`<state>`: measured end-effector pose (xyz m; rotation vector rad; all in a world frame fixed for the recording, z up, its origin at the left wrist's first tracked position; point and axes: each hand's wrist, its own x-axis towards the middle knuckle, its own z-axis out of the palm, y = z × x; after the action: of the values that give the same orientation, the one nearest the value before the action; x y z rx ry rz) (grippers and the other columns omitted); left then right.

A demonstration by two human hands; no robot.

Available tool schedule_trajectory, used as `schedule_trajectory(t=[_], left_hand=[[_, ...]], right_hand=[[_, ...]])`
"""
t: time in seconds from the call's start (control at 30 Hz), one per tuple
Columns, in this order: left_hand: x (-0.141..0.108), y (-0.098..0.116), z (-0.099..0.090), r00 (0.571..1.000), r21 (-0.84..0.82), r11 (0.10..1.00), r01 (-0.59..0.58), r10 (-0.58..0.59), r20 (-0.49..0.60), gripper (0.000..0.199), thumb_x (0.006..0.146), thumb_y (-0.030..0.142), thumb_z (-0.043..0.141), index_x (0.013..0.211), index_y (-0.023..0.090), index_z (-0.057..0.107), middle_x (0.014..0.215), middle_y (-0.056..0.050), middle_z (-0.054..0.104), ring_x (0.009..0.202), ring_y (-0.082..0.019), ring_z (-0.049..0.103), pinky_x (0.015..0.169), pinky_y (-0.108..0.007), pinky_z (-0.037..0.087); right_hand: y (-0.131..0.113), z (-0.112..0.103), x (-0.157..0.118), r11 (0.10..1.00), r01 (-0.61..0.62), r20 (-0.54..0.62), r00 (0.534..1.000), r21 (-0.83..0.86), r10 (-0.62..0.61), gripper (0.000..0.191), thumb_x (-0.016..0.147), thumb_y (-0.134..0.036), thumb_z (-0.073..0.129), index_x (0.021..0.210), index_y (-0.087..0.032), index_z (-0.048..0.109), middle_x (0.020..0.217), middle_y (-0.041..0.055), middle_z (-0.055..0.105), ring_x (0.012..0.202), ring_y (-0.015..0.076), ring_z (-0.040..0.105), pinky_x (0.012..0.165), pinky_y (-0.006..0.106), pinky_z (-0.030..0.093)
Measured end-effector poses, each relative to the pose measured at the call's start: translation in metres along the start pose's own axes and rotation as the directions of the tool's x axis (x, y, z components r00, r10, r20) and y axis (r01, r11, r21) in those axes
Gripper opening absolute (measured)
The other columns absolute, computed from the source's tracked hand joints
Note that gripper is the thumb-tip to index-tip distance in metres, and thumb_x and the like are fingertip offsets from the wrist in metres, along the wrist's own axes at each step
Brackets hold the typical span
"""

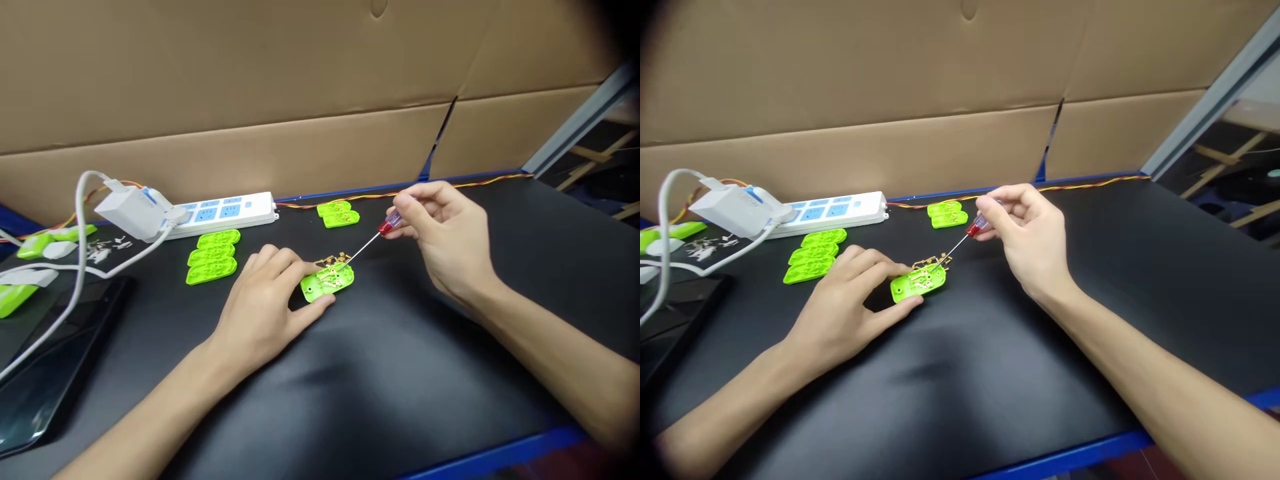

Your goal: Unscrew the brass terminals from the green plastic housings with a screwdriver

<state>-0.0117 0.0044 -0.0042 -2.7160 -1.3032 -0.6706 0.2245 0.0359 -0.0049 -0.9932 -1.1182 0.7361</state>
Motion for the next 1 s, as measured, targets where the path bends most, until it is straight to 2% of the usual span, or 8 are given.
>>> schedule_trajectory(t=[0.27, 0.6, 0.87, 1.0], left_hand=[[0.001, -0.003, -0.001, 0.999, 0.0, 1.0, 0.023, -0.023, -0.049, 0.032, 0.088, 0.045, 0.061, 0.101, 0.016, 0.066, 0.09, -0.006, 0.063, 0.085, -0.022, 0.053, 0.077, -0.038, 0.045], [0.001, -0.004, -0.001, 0.996, 0.033, 0.999, 0.003, 0.0, -0.094, 0.032, 0.09, 0.046, 0.059, 0.102, 0.017, 0.065, 0.091, -0.006, 0.064, 0.085, -0.023, 0.053, 0.077, -0.037, 0.046], [0.002, -0.006, 0.0, 0.991, 0.025, 1.0, -0.004, 0.008, -0.137, 0.031, 0.091, 0.042, 0.059, 0.105, 0.015, 0.065, 0.094, -0.008, 0.064, 0.088, -0.023, 0.055, 0.08, -0.038, 0.045], [0.003, -0.01, 0.001, 0.988, 0.029, 0.999, 0.034, -0.029, -0.154, 0.031, 0.09, 0.045, 0.059, 0.104, 0.017, 0.066, 0.093, -0.007, 0.064, 0.087, -0.024, 0.055, 0.08, -0.038, 0.045]], right_hand=[[0.004, 0.001, 0.001, 0.988, -0.131, -0.035, 0.99, 0.085, 0.134, 0.019, 0.077, -0.034, 0.076, 0.081, -0.019, 0.067, 0.069, -0.0017, 0.067, 0.064, 0.0101, 0.067, 0.059, 0.022, 0.061], [0.013, 0.004, -0.002, 0.971, -0.203, -0.009, 0.979, 0.129, 0.206, 0.022, 0.077, -0.038, 0.075, 0.082, -0.018, 0.065, 0.074, -0.0015, 0.067, 0.067, 0.0095, 0.068, 0.065, 0.023, 0.062], [0.019, 0.004, -0.004, 0.896, -0.383, 0.043, 0.923, 0.224, 0.383, 0.023, 0.079, -0.039, 0.075, 0.079, -0.018, 0.064, 0.075, -0.0001, 0.065, 0.072, 0.0109, 0.067, 0.075, 0.027, 0.063], [0.022, 0.001, 0.0, 0.906, -0.367, 0.021, 0.928, 0.211, 0.371, 0.022, 0.079, -0.037, 0.075, 0.079, -0.018, 0.064, 0.074, -0.0005, 0.064, 0.07, 0.0104, 0.067, 0.073, 0.026, 0.063]])
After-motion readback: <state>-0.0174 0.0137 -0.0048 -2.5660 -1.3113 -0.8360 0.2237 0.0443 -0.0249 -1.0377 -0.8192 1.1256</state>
